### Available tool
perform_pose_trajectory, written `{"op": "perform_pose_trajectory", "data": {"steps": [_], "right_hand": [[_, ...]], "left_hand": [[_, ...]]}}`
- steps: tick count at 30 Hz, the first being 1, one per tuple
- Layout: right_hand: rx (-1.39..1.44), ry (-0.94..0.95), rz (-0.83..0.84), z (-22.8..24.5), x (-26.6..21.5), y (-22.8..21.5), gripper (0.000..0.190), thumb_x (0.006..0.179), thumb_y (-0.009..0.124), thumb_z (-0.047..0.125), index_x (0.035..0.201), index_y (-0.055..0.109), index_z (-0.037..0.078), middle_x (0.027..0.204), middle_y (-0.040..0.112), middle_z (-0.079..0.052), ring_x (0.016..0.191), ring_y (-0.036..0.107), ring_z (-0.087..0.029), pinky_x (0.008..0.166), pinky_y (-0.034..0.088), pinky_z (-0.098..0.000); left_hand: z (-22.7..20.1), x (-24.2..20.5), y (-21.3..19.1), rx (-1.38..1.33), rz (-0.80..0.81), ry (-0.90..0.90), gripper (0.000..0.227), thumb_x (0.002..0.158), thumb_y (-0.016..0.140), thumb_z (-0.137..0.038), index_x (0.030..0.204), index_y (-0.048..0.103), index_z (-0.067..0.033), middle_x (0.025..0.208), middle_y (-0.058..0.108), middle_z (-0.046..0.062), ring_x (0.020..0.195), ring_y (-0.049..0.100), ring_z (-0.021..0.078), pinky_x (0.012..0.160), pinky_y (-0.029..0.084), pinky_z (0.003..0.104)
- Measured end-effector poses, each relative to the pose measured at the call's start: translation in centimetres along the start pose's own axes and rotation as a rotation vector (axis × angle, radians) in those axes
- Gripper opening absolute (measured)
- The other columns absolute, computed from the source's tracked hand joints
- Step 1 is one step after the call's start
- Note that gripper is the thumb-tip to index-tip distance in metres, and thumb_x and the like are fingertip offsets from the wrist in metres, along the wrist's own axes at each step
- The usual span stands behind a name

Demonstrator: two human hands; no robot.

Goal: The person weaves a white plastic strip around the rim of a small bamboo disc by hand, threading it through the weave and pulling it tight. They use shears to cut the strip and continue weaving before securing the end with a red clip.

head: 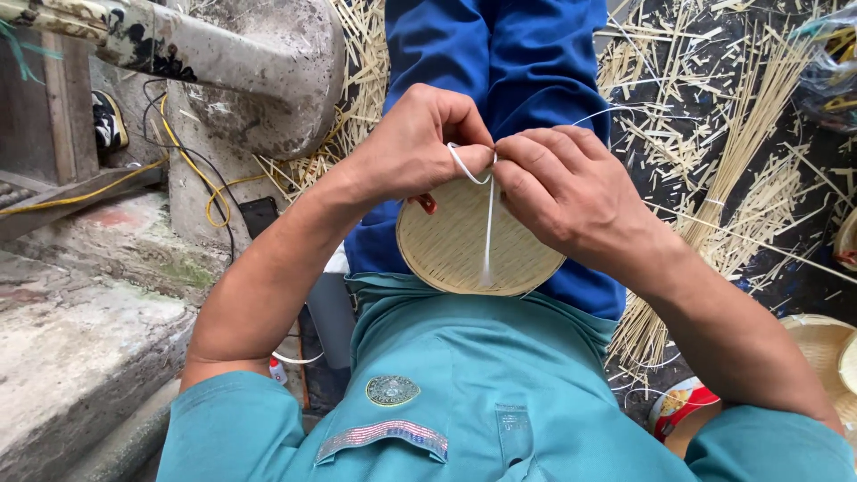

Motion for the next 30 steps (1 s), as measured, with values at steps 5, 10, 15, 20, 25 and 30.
{"op": "perform_pose_trajectory", "data": {"steps": [5, 10, 15, 20, 25, 30], "right_hand": [[0.110, 0.056, -0.055, -0.7, -0.7, 0.4, 0.020, 0.092, 0.076, 0.005, 0.109, 0.065, 0.001, 0.114, 0.066, -0.011, 0.103, 0.067, -0.028, 0.089, 0.054, -0.0400], [0.071, 0.055, -0.038, -0.4, 0.0, 0.1, 0.023, 0.083, 0.076, 0.005, 0.104, 0.066, 0.002, 0.106, 0.066, -0.012, 0.097, 0.068, -0.028, 0.081, 0.052, -0.0394], [0.168, 0.123, -0.020, -1.9, -0.4, 0.8, 0.017, 0.088, 0.075, 0.003, 0.102, 0.066, 0.006, 0.092, 0.066, -0.007, 0.079, 0.067, -0.026, 0.069, 0.053, -0.0376], [0.488, 0.420, -0.064, -4.5, -0.4, 1.9, 0.011, 0.097, 0.075, 0.012, 0.101, 0.068, 0.004, 0.083, 0.067, -0.009, 0.071, 0.067, -0.023, 0.062, 0.052, -0.0340], [0.757, 0.774, 0.130, -6.6, -0.7, 4.7, 0.015, 0.092, 0.074, 0.017, 0.089, 0.072, 0.002, 0.067, 0.067, -0.009, 0.060, 0.062, -0.016, 0.053, 0.048, -0.0315], [0.649, 0.800, 0.145, -6.9, -0.6, 4.9, 0.017, 0.091, 0.077, 0.017, 0.087, 0.071, 0.001, 0.067, 0.065, -0.010, 0.058, 0.061, -0.019, 0.056, 0.048, -0.0346]], "left_hand": [[0.0, -0.2, 0.0, 0.013, -0.006, 0.038, 0.014, 0.083, 0.076, -0.012, 0.087, 0.075, 0.0014, 0.079, 0.075, 0.005, 0.068, 0.068, 0.0065, 0.059, 0.058, 0.024], [0.0, -0.2, 0.1, 0.042, -0.014, 0.080, 0.014, 0.085, 0.076, -0.012, 0.088, 0.076, 0.0015, 0.079, 0.076, 0.005, 0.070, 0.069, 0.0064, 0.061, 0.058, 0.023], [0.0, 0.0, 0.6, 0.003, 0.010, 0.029, 0.014, 0.085, 0.077, -0.012, 0.089, 0.075, 0.0014, 0.079, 0.075, 0.004, 0.069, 0.066, 0.0050, 0.058, 0.055, 0.023], [-0.1, -0.5, 0.6, -0.006, 0.008, 0.039, 0.014, 0.086, 0.076, -0.012, 0.089, 0.075, 0.0024, 0.080, 0.075, 0.004, 0.071, 0.066, 0.0046, 0.061, 0.055, 0.023], [-1.6, -1.0, 0.8, 0.029, 0.015, 0.027, 0.015, 0.086, 0.076, -0.014, 0.089, 0.076, 0.0016, 0.080, 0.076, 0.003, 0.071, 0.068, 0.0041, 0.062, 0.057, 0.022], [-0.6, -0.2, 0.7, 0.085, -0.013, 0.010, 0.017, 0.085, 0.078, -0.015, 0.084, 0.074, 0.0011, 0.076, 0.075, 0.004, 0.068, 0.067, 0.0047, 0.059, 0.056, 0.023]]}}
Point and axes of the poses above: each hand's wrist, its own x-axis towards the middle knuckle, its own y-axis out of the palm, z = x × y, the point moved 5 cm from there along x, towards the middle knuckle
